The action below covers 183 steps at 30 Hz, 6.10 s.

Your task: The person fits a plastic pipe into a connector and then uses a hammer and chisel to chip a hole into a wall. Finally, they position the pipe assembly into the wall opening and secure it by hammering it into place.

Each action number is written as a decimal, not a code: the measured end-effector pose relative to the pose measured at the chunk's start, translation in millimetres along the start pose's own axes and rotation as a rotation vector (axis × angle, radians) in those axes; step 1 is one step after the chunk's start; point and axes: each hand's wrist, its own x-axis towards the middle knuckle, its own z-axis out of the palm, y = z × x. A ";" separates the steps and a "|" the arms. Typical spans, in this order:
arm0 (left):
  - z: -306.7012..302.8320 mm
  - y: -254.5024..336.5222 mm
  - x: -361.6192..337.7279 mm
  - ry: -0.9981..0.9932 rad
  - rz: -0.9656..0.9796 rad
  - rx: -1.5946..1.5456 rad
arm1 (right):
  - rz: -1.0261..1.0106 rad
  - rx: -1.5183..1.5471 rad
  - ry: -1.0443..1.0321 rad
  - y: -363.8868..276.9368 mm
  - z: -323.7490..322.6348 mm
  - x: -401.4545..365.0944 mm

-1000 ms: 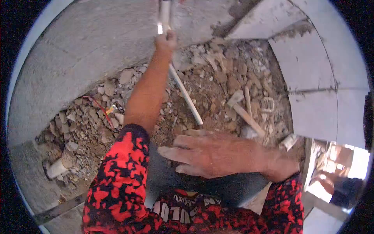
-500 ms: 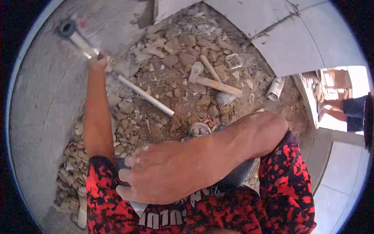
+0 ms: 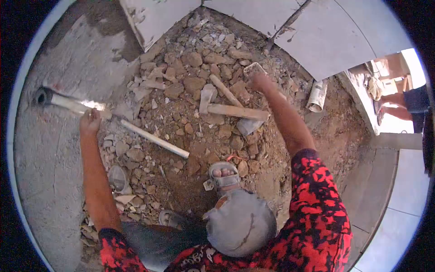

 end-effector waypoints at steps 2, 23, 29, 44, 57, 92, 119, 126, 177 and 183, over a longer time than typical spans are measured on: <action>-5.7 1.5 1.9 -0.030 0.047 0.219 | 0.092 0.084 0.177 -3.3 43.3 8.6; 60.9 -62.3 -73.0 -0.071 0.119 0.472 | 0.275 0.074 0.417 93.2 52.2 15.4; 113.3 -119.5 -145.9 -0.150 0.143 0.731 | 0.299 0.516 0.631 84.7 -11.4 -31.4; 193.7 -264.4 -255.4 -0.497 -0.417 0.413 | -0.302 1.346 0.189 -90.9 -8.0 -64.5; 146.9 -286.0 -256.8 -0.377 -0.504 0.643 | 0.112 0.029 0.127 44.3 -0.8 33.9; 126.5 -301.6 -254.2 -0.345 -0.415 0.615 | -0.160 0.240 0.364 63.8 72.2 81.2; 228.4 -171.4 -262.9 -0.742 0.593 1.727 | -0.245 1.494 0.192 -174.5 -81.6 -79.1; 161.4 -25.5 -238.7 -0.248 1.063 1.941 | -0.244 0.058 -0.189 -120.4 42.9 -35.0; 139.5 91.9 -182.3 0.226 1.760 2.110 | -0.547 2.091 0.318 -479.6 -164.4 -21.0; 139.9 91.7 -178.0 0.164 1.870 1.997 | -0.573 2.061 0.386 -498.6 -166.5 -10.3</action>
